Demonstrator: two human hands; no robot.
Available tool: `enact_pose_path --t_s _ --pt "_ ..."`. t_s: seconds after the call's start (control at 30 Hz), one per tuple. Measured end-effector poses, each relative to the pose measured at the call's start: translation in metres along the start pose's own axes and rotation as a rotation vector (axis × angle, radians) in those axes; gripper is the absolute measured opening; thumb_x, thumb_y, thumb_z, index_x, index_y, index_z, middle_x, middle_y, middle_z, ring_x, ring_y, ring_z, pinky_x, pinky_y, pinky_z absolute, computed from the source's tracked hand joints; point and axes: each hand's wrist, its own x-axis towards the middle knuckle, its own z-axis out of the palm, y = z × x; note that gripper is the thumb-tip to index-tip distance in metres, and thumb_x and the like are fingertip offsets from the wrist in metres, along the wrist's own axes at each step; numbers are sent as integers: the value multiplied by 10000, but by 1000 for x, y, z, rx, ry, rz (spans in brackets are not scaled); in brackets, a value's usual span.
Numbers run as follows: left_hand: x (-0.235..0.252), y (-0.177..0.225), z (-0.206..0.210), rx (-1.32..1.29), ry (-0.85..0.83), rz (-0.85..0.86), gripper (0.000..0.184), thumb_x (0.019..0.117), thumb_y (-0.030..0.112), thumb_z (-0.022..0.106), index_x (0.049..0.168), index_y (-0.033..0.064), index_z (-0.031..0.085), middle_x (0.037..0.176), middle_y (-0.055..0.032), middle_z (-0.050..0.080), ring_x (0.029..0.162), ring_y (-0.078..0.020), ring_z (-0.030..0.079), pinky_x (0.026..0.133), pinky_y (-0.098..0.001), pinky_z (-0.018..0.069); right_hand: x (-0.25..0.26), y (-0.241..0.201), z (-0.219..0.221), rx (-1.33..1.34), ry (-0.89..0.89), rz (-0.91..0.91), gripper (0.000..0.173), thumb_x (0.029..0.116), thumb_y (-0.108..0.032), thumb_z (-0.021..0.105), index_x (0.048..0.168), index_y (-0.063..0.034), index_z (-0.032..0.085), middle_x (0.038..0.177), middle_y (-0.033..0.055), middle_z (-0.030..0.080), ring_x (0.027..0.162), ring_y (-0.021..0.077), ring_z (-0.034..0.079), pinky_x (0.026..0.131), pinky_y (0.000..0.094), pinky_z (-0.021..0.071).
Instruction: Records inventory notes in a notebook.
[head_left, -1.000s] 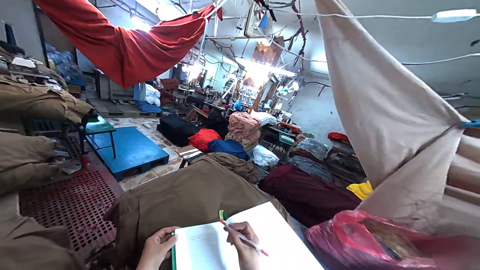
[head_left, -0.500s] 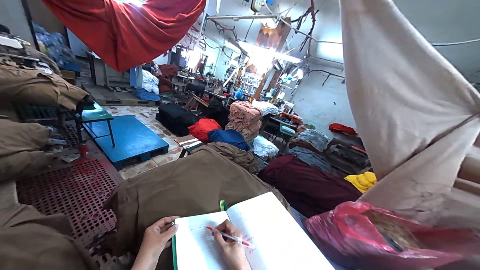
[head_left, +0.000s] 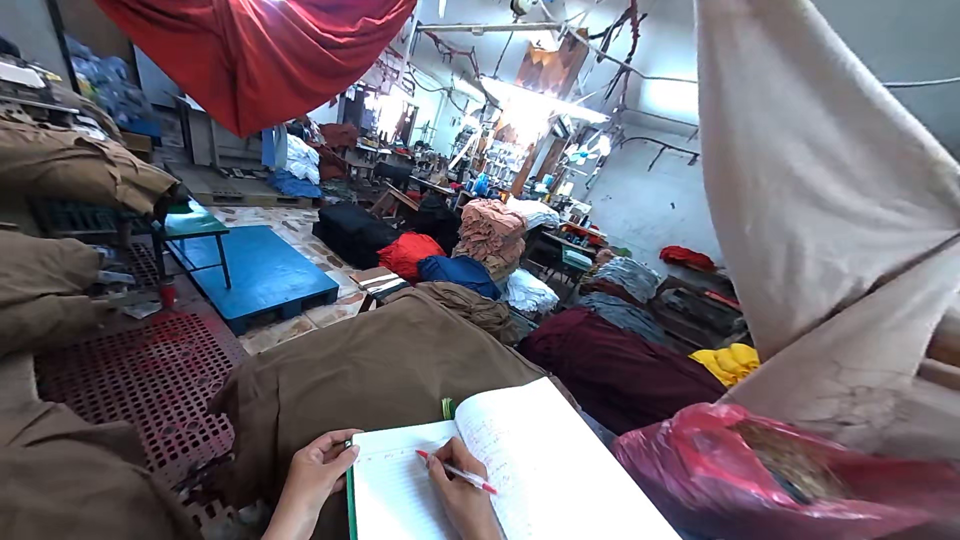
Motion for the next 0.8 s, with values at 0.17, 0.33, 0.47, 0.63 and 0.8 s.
enact_pose_path --t_s 0.17,0.33,0.47,0.63,0.8 --pt "-1 3 0 18 -8 -1 205 936 -5 697 1136 32 721 969 -107 767 796 -196 756 648 -333 635 1 -7 3 42 59 28 69 857 -9 662 795 0 635 666 -8 618 586 -24 550 552 137 458" --pt "1 2 -1 21 -7 -1 201 941 -4 695 1136 35 721 958 -102 769 779 -189 754 630 -322 628 12 -84 1 -146 -119 398 110 935 78 595 927 187 609 789 148 654 700 37 566 694 174 478" --pt "0 2 -1 20 -9 -4 199 941 7 700 1135 39 725 965 -103 770 793 -195 756 640 -327 632 7 -27 6 16 45 89 78 847 86 613 781 119 587 665 53 626 606 -34 557 610 121 477" --pt "-1 3 -1 29 -8 0 198 941 7 698 1133 43 727 961 -97 770 793 -189 755 641 -321 630 8 -59 3 -65 -13 272 66 881 98 619 840 147 602 716 97 627 649 12 558 641 154 476" --pt "0 2 -1 41 -10 16 203 942 16 699 1141 44 725 964 -95 770 785 -183 753 630 -316 627 1 -35 2 72 71 176 57 894 74 608 852 111 600 735 74 658 660 8 596 646 164 505"
